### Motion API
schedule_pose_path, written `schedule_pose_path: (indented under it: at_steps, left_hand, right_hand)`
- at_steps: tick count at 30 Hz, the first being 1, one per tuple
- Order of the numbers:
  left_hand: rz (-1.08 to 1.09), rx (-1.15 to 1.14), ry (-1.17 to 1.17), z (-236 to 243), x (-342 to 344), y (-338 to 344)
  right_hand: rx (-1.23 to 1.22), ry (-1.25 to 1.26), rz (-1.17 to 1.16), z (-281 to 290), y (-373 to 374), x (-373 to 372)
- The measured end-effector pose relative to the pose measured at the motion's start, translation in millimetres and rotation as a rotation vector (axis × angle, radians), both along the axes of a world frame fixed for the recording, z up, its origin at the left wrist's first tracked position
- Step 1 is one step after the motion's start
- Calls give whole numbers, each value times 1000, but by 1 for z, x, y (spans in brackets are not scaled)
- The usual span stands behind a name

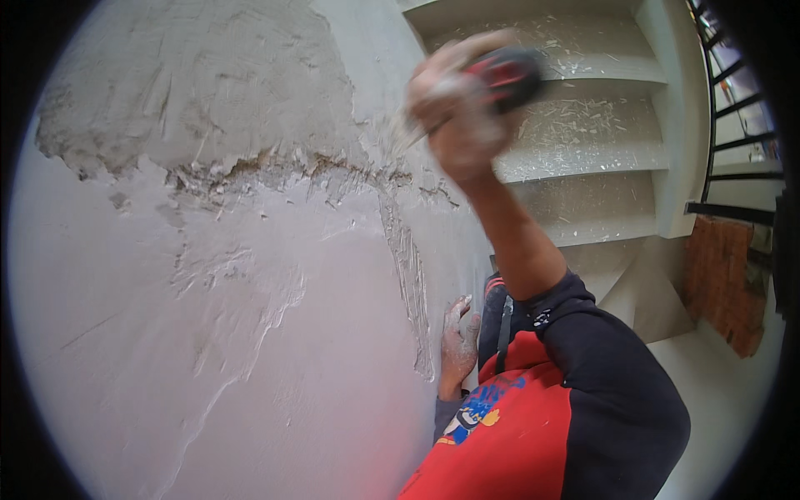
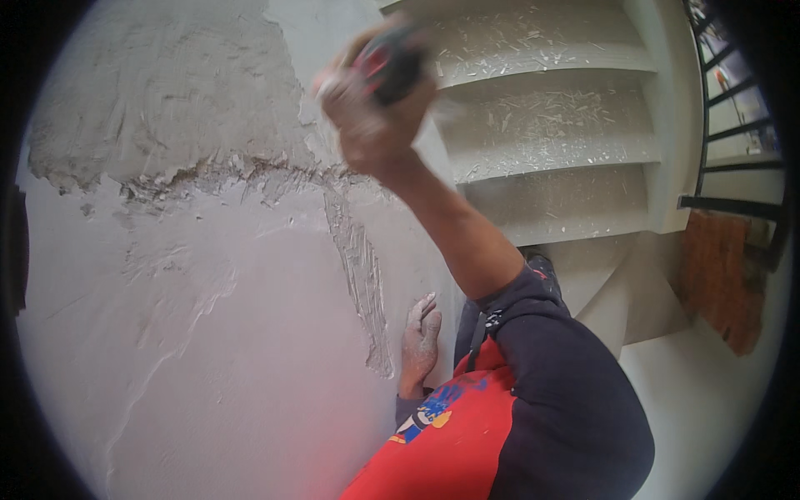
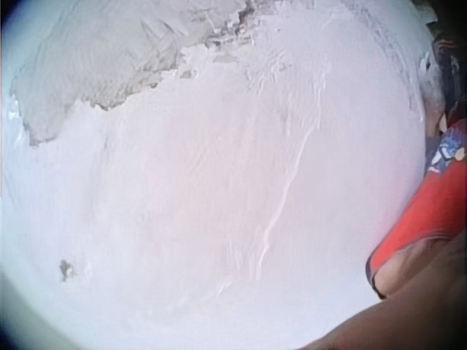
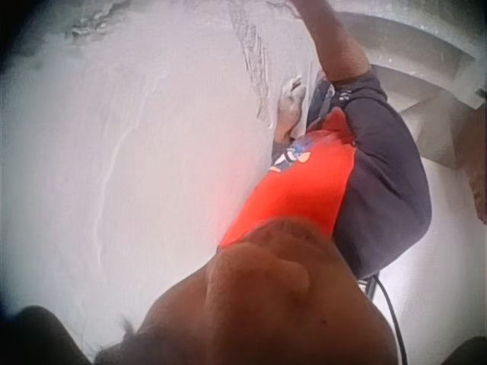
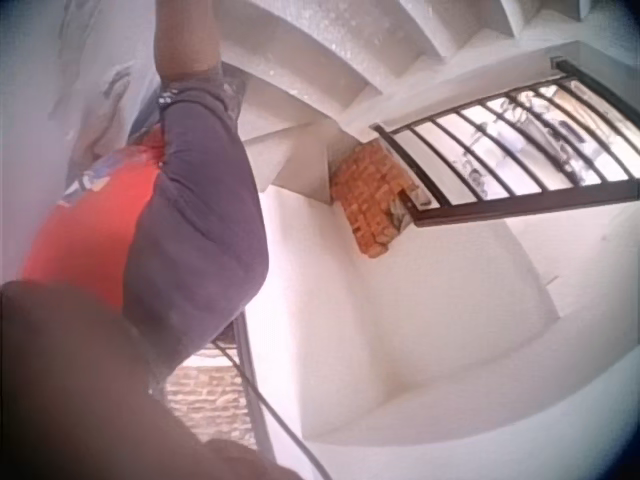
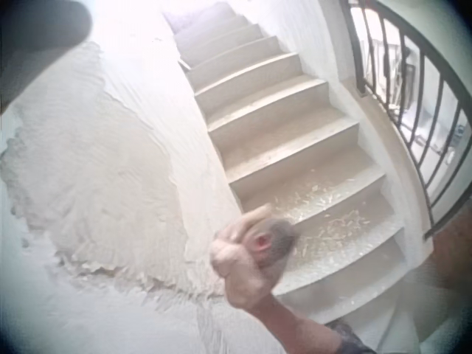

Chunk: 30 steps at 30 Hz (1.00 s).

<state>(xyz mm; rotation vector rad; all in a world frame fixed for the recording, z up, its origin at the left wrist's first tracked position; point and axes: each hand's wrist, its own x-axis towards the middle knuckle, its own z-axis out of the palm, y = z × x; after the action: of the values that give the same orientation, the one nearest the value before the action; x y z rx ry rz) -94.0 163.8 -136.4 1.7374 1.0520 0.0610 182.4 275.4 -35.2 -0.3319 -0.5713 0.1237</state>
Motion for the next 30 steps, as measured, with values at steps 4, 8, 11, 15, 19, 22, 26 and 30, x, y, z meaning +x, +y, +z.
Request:
schedule_pose_path:
  at_steps: [4,8,11,15,19,22,26,30]
  left_hand:
    - [-38,2,47,9,-4,-2]
    - [-20,9,28,7,-13,-6]
    - [-17,-7,-1,0,-5,0]
    - [-28,16,3,-5,-9,-1]
    - [-26,8,37,2,-12,-2]
    - [-47,41,12,-14,-15,3]
    - [-36,42,77,-2,-20,-4]
    - [-90,63,28,-11,-21,-1]
  right_hand:
    - [123,-163,-39,34,-21,-1]
    - [73,-91,-37,42,-30,-17]
    - [70,-133,-124,45,-40,-15]
    - [-49,-213,-172,16,-23,-20]
    - [-113,-157,-157,16,-21,-32]
    - [24,-129,-405,14,-6,-29]
    - [-42,-236,-309,3,-43,-32]
    - [-159,-297,-232,-11,-35,-39]
